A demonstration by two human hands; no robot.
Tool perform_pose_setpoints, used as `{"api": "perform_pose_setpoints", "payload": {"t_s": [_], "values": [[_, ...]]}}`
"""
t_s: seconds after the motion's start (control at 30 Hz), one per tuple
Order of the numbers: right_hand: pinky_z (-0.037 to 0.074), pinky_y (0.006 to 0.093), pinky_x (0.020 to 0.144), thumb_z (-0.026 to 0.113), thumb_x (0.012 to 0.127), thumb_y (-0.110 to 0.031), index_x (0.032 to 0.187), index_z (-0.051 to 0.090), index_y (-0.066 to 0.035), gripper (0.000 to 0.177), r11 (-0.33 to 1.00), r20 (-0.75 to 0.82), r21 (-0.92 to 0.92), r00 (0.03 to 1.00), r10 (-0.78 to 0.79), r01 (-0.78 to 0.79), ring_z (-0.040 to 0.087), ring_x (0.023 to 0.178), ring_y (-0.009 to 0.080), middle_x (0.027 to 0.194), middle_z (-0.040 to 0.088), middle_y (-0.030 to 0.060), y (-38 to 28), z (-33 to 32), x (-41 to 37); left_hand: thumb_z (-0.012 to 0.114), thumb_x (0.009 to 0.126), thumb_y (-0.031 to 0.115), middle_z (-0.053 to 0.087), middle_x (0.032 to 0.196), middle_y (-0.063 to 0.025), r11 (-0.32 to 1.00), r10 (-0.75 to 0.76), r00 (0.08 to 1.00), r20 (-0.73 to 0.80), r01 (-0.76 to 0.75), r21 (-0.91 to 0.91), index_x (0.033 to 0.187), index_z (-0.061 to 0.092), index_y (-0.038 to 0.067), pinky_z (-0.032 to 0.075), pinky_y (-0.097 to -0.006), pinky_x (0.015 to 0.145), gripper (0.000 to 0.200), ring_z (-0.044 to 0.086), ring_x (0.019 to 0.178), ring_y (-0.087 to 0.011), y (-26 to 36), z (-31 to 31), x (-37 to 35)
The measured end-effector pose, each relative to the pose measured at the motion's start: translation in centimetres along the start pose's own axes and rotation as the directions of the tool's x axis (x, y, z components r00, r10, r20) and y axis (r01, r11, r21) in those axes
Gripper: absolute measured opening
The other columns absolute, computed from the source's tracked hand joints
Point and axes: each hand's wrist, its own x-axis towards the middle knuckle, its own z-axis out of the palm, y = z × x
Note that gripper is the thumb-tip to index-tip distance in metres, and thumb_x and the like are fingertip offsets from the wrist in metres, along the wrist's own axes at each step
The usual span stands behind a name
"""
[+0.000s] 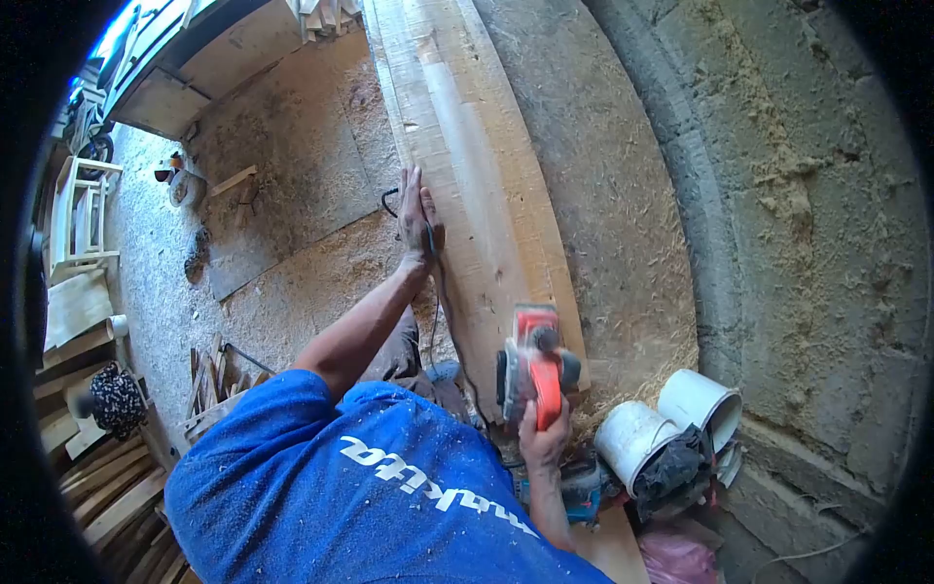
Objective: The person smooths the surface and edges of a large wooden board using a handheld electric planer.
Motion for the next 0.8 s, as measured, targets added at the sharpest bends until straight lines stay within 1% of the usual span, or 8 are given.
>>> {"api": "perform_pose_setpoints", "payload": {"t_s": [0.03, 0.1, 0.13, 0.2, 0.4, 0.5, 0.57, 0.8], "values": [[0.054, 0.0486, 0.087, 0.072, 0.094, -0.025, 0.126, 0.060, 0.001, 0.043, 1.000, 0.000, 0.001, 1.000, 0.010, -0.010, 0.069, 0.094, 0.0407, 0.105, 0.069, 0.0222, 0.7, -0.6, -0.5, 0.044, 0.108, 0.015, 0.050, 0.152, -0.0271, 1.000, 0.000, 1.000, 0.009, 0.000, 0.002, 0.148, 0.047, -0.005, 0.033, -0.0468, 0.122, 0.044, 0.043, 0.147, -0.0413, 0.4, -0.4, -0.1], [0.054, 0.0480, 0.085, 0.071, 0.093, -0.024, 0.126, 0.060, 0.000, 0.042, 0.995, 0.025, -0.054, 0.997, -0.078, 0.079, 0.070, 0.091, 0.0384, 0.103, 0.069, 0.0199, 0.2, -0.9, -0.2, 0.047, 0.105, 0.011, 0.051, 0.152, -0.0245, 0.983, 0.183, 0.979, 0.093, -0.185, 0.012, 0.146, 0.049, -0.004, 0.034, -0.0477, 0.121, 0.044, 0.044, 0.146, -0.0394, 1.7, -1.2, 0.3], [0.054, 0.0477, 0.086, 0.071, 0.093, -0.022, 0.127, 0.060, 0.001, 0.042, 0.954, 0.121, 0.061, 0.951, 0.285, -0.294, 0.070, 0.093, 0.0389, 0.104, 0.069, 0.0206, -1.2, -0.8, 0.5, 0.048, 0.104, 0.010, 0.052, 0.152, -0.0237, 0.989, 0.146, 0.987, 0.066, -0.148, 0.029, 0.146, 0.050, -0.003, 0.036, -0.0466, 0.120, 0.044, 0.047, 0.143, -0.0392, 1.5, -0.9, 0.3], [0.053, 0.0482, 0.089, 0.070, 0.094, -0.020, 0.129, 0.058, 0.003, 0.043, 0.987, 0.031, 0.050, 0.988, -0.154, 0.152, 0.067, 0.102, 0.0439, 0.114, 0.067, 0.0266, -2.7, 0.9, 5.5, 0.048, 0.104, 0.009, 0.052, 0.151, -0.0236, 0.992, 0.122, 0.990, 0.071, -0.124, 0.021, 0.146, 0.050, -0.003, 0.036, -0.0462, 0.120, 0.044, 0.048, 0.143, -0.0391, 1.5, -0.8, 0.6], [0.055, 0.0512, 0.080, 0.065, 0.098, -0.026, 0.128, 0.059, -0.001, 0.039, 0.884, 0.027, 0.100, 0.887, -0.461, 0.457, 0.070, 0.099, 0.0476, 0.106, 0.070, 0.0278, -9.6, 7.5, 21.3, 0.048, 0.105, 0.010, 0.052, 0.151, -0.0233, 0.998, 0.062, 0.994, 0.091, -0.059, -0.030, 0.147, 0.050, -0.002, 0.037, -0.0450, 0.119, 0.043, 0.048, 0.142, -0.0385, 0.9, -0.7, 0.5], [0.056, 0.0537, 0.077, 0.067, 0.095, -0.026, 0.127, 0.059, -0.003, 0.040, 0.854, -0.022, 0.157, 0.866, -0.499, 0.496, 0.070, 0.094, 0.0493, 0.102, 0.071, 0.0279, -12.6, 12.2, 28.6, 0.047, 0.106, 0.011, 0.052, 0.151, -0.0233, 0.997, 0.040, 0.995, 0.091, -0.034, -0.065, 0.147, 0.050, -0.002, 0.037, -0.0449, 0.119, 0.043, 0.048, 0.142, -0.0381, 1.3, -1.0, 0.6], [0.056, 0.0551, 0.079, 0.067, 0.094, -0.030, 0.126, 0.060, -0.002, 0.043, 0.864, -0.041, 0.093, 0.869, -0.493, 0.495, 0.069, 0.095, 0.0498, 0.101, 0.070, 0.0305, -14.5, 15.0, 33.0, 0.046, 0.107, 0.011, 0.052, 0.151, -0.0234, 0.998, 0.034, 0.994, 0.108, -0.027, -0.064, 0.148, 0.049, -0.002, 0.036, -0.0450, 0.119, 0.043, 0.048, 0.142, -0.0382, 1.1, -1.2, 0.7], [0.058, 0.0535, 0.081, 0.066, 0.093, -0.032, 0.126, 0.061, 0.002, 0.047, 0.809, 0.025, 0.129, 0.814, -0.580, 0.573, 0.071, 0.094, 0.0493, 0.105, 0.071, 0.0310, -24.3, 21.6, 45.4, 0.044, 0.108, 0.014, 0.052, 0.152, -0.0228, 0.995, 0.029, 0.993, 0.117, -0.018, -0.093, 0.147, 0.049, -0.004, 0.037, -0.0463, 0.120, 0.043, 0.047, 0.143, -0.0392, 1.7, -1.5, 1.2]]}}
